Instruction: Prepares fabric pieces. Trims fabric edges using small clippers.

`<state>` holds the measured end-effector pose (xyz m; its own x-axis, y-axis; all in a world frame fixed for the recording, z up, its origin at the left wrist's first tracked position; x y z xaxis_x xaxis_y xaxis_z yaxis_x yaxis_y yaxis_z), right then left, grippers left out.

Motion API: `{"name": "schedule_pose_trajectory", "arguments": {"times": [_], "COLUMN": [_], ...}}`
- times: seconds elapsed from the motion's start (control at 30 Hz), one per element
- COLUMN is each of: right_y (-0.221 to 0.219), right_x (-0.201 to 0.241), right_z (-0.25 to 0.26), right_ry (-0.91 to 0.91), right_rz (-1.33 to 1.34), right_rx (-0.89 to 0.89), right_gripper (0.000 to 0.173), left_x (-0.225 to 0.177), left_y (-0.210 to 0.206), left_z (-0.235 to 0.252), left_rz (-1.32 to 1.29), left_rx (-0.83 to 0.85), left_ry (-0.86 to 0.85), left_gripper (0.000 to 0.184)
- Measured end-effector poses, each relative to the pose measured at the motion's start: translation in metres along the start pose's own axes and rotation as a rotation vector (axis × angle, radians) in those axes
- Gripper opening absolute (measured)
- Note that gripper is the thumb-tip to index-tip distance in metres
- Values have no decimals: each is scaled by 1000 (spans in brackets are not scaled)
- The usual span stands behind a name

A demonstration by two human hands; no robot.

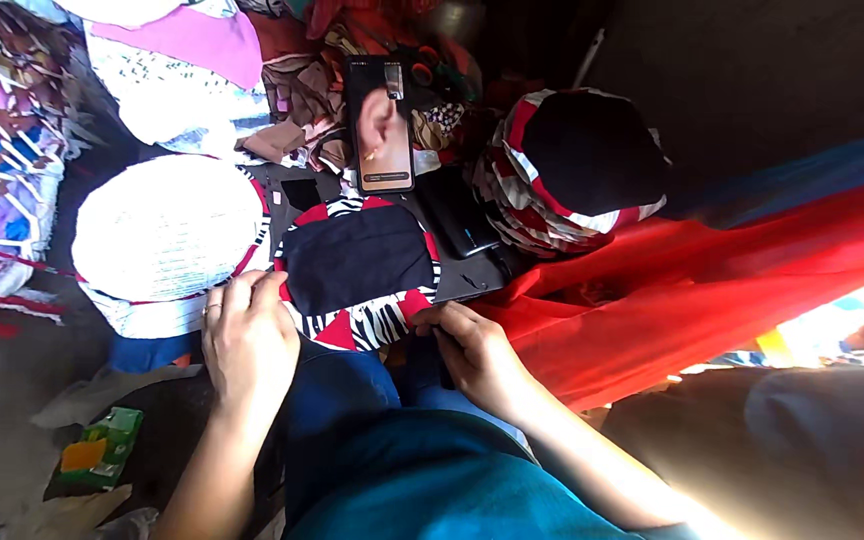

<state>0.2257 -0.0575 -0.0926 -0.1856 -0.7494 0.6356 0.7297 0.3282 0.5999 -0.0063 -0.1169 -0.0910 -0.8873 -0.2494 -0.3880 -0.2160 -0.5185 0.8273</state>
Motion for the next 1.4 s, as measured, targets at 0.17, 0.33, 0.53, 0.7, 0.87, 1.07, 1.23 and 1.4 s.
{"name": "schedule_pose_trajectory", "arguments": {"times": [0.17, 0.33, 0.53, 0.7, 0.87, 1.07, 1.23, 1.4], "right_y": [0, 5, 6, 6, 2, -14, -16, -11], "right_x": [40, 49, 15, 0, -4, 10, 4, -7], "right_z": [9, 3, -7, -10, -12, -9, -8, -10], "right_ry": [248, 326, 74, -118, -182, -38, -163, -281], "right_rz": [262, 15, -9, 235, 376, 337, 536, 793], "right_rx": [9, -52, -112, -128, -58, 139, 105, 18], "right_gripper": [27, 30, 24, 20, 18, 40, 18, 3], "left_x": [-49, -64, -45, -32, -34, -52, -42, -29], "left_y": [-17, -30, -13, -10, -7, -11, -11, -14], "left_z": [-44, -68, -57, -52, -55, -57, -50, -54], "left_rz": [-942, -1149, -920, -1046, -1073, -959, -1016, -1067], "left_rx": [499, 516, 323, 265, 282, 364, 440, 621], "left_ry": [-197, -106, -41, 108, 101, -120, -28, 85], "left_gripper": [66, 25, 25, 16, 17, 26, 19, 11]}}
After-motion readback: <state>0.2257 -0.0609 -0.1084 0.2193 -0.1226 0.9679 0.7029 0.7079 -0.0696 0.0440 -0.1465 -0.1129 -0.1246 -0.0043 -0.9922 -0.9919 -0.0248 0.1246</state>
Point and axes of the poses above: each hand's wrist, its own z-axis towards the middle knuckle, its own y-axis out of the back of the hand, x = y × z, the point moved 5 cm from there along z, towards the middle knuckle, and after that the axes turned 7 degrees about y, right-handed, at the moved point
